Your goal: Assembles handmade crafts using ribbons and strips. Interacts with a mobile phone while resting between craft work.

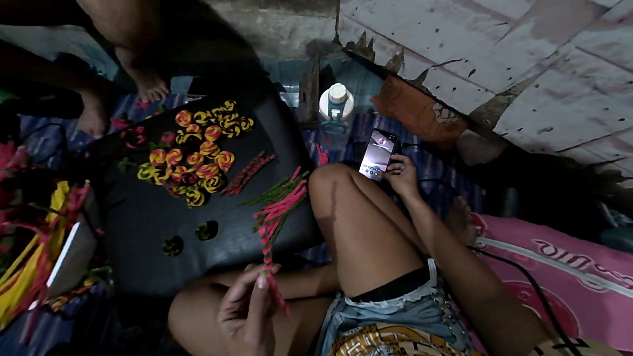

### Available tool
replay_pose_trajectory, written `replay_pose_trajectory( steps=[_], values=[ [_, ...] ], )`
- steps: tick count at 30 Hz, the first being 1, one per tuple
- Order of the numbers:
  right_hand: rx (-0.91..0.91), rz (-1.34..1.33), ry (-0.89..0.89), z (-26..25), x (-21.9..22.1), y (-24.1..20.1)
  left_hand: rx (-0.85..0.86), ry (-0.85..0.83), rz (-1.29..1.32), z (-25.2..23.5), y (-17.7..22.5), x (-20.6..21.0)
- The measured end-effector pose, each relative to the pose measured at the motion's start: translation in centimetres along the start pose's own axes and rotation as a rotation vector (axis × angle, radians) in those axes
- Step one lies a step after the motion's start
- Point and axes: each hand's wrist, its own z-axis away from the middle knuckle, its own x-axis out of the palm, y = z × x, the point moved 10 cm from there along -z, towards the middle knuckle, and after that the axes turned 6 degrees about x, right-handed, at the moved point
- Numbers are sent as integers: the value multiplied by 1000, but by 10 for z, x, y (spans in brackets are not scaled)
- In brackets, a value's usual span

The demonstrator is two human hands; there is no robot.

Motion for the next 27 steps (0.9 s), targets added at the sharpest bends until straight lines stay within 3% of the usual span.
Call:
replay_pose_trajectory(
  steps=[22, 27],
  values=[
    [14, -33, 51, -4, -14, -5, 4, 2, -2, 1, 1, 0],
    [76, -47, -10, -5, -13, -9, 18, 27, -66, 0, -6, -3]
  ],
)
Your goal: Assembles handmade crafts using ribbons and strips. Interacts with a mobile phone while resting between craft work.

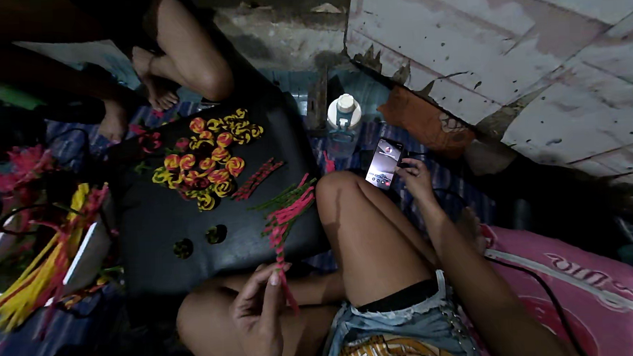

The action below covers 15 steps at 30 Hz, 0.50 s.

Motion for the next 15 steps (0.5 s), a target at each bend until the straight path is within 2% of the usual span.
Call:
replay_pose_trajectory(
  steps=[3, 6, 8, 11, 13, 15],
  values=[
    [-42, 56, -90, 16, 9, -17, -12, 9, -15, 0, -11, -1],
    [-270, 102, -166, 57, 18, -62, -3, 10, -63, -4, -16, 2],
    [-511, 149, -192, 101, 25, -107, 18, 17, -122, -9, -15, 3],
    [-996, 178, -244, 180, 46, -166, 50, 16, -196, -18, -13, -1],
    [-1302, 177, -353, 229, 66, -190, 60, 10, -226, -23, -12, -5],
    [-1504, 260, -434, 261, 94, -197, 63, -7, -259, -24, -11, -6]
  ],
)
